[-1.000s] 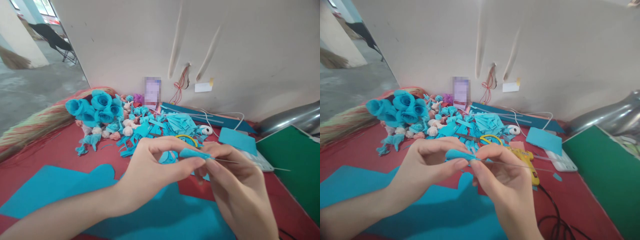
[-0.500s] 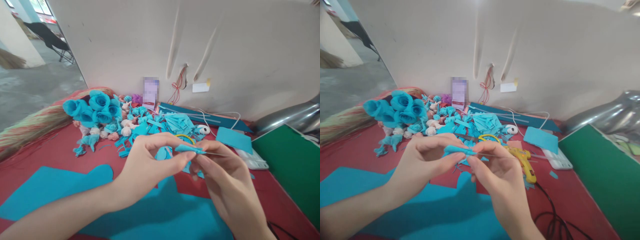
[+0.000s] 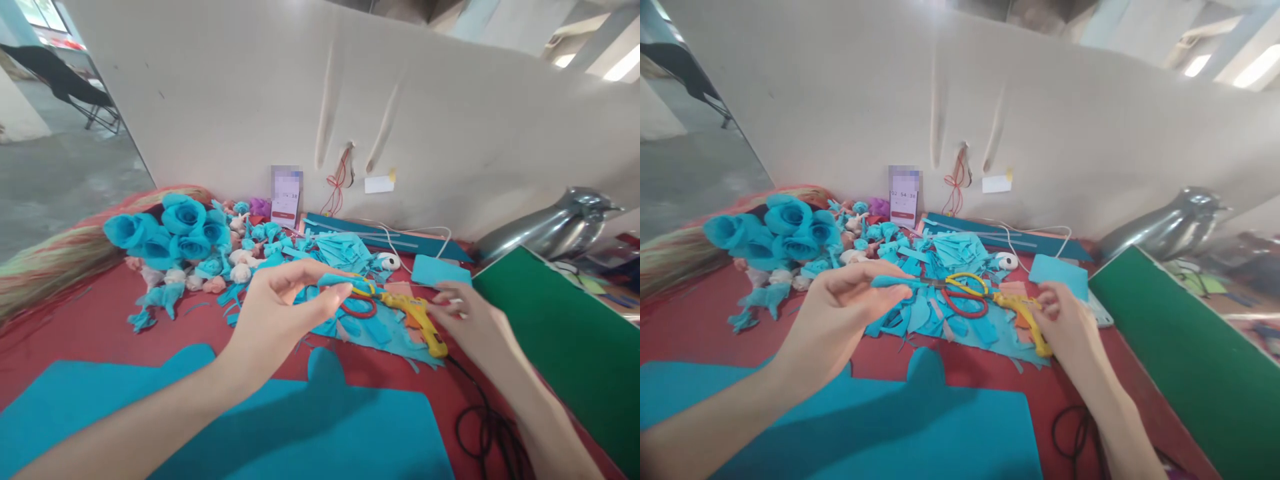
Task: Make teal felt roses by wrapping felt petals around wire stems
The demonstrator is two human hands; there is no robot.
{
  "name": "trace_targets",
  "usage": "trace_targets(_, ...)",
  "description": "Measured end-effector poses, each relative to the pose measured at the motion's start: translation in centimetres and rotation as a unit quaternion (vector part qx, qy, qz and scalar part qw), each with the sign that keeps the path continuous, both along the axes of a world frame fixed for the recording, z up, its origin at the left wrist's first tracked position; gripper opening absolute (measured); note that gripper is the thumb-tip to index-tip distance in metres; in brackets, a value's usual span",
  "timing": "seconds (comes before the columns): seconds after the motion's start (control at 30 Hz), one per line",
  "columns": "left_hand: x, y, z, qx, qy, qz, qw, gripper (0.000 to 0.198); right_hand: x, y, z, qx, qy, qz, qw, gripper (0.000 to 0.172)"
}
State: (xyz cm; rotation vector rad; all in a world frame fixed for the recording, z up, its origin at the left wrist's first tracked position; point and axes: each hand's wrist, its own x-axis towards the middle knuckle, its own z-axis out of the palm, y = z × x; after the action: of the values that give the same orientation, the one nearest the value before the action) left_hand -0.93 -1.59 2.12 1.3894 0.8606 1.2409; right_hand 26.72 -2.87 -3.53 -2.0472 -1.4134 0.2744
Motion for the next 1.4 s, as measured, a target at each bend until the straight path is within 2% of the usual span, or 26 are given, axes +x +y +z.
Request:
trace_targets(0.1, -0.1, 0.2, -0.2, -0.003, -0.010, -0.004, 1.000, 0.022, 2.4, 0.4, -3.5, -0.135, -0.010, -0.015, 0.991, 0.025)
trace_targets(0.2, -0.3, 0.0, -0.8, -0.015, -0.024, -0.006, 1.000, 0.015, 3.7, 0.1, -5.5, -0.209, 0.008, 0.002, 0.978, 0.025)
trace_targets(0.33, -0.4, -0.3, -1.3, -0.034, -0.055, -0.024, 0.998, 0.002, 5.2, -0.5, -6.7, -0.229, 0.060, 0.005, 0.972, 0.026)
trace_targets(0.5, -0.3, -0.4, -1.1, -0.053, -0.076, -0.045, 0.995, 0.004, 7.3, -0.9, -7.4, -0.196, 0.193, -0.011, 0.961, 0.028)
trace_targets(0.7, -0.4, -0.4, -1.2, -0.050, -0.077, -0.049, 0.995, 0.007, 8.3, -1.9, -7.0, -0.174, 0.309, -0.010, 0.935, 0.029)
trace_targets(1.0, -0.5, -0.7, -1.1, -0.063, -0.094, -0.066, 0.991, 0.005, 7.8, -1.7, -6.8, -0.178, 0.364, -0.001, 0.914, 0.027)
trace_targets(1.2, -0.3, -0.6, -0.9, -0.063, -0.098, -0.064, 0.991, 0.008, 5.3, -3.0, -4.3, -0.137, 0.436, 0.030, 0.889, 0.022)
trace_targets(1.23, -0.3, -0.6, -0.9, -0.064, -0.097, -0.063, 0.991, 0.008, 4.6, -3.3, -3.8, -0.125, 0.447, 0.033, 0.885, 0.025)
trace_targets(1.4, -0.2, -0.7, -0.8, -0.067, -0.097, -0.059, 0.991, 0.011, 1.9, -4.1, -2.2, -0.065, 0.473, 0.021, 0.879, 0.025)
